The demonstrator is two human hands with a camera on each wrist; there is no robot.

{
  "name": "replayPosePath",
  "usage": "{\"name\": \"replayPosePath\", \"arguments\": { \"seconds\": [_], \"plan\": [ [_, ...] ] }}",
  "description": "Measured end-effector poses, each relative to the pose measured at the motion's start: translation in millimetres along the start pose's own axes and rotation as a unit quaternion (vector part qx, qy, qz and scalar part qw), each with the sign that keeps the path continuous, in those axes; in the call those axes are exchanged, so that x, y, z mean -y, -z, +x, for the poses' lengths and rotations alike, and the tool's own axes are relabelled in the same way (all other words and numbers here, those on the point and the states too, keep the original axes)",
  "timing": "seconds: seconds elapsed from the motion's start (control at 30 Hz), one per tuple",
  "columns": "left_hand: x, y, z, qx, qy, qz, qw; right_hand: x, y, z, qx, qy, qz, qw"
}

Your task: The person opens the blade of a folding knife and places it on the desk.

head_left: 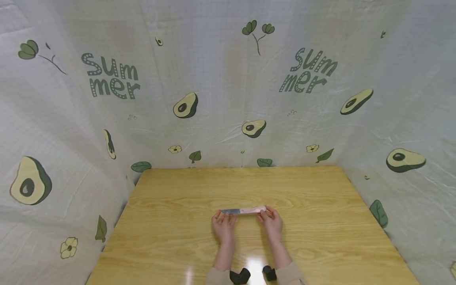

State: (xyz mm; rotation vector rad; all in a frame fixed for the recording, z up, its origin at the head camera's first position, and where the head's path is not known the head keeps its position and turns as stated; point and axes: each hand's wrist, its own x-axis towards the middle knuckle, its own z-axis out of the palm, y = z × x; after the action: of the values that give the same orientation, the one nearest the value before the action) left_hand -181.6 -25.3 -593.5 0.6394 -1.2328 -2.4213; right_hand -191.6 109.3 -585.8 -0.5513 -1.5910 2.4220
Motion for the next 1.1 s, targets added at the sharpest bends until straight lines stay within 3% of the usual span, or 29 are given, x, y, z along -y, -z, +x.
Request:
{"name": "replayPosePath", "arguments": {
  "seconds": [0.3,0.63,0.8,1.0,1.1],
  "plan": [
    [-5.9,14.7,7.6,0.031,0.014,0.11,0.9934,8.3,10.7,5.9,0.034,-0.022,-0.099,0.9943],
    [-16.9,18.4,10.2,0.074,0.027,0.191,0.9785,12.4,14.2,3.1,0.072,-0.023,-0.254,0.9643],
    [-38.7,15.5,2.1,0.111,0.049,0.23,0.9656,11.8,16.9,4.2,0.088,-0.012,-0.306,0.9479],
    [-24.0,22.8,21.4,0.143,0.056,0.29,0.9447,10.8,19.1,6.3,0.109,0.029,-0.351,0.9294],
    [-26.8,21.7,24.6,0.158,0.067,0.305,0.9369,11.1,19.6,7.2,0.118,0.038,-0.358,0.9256]
  ]
}}
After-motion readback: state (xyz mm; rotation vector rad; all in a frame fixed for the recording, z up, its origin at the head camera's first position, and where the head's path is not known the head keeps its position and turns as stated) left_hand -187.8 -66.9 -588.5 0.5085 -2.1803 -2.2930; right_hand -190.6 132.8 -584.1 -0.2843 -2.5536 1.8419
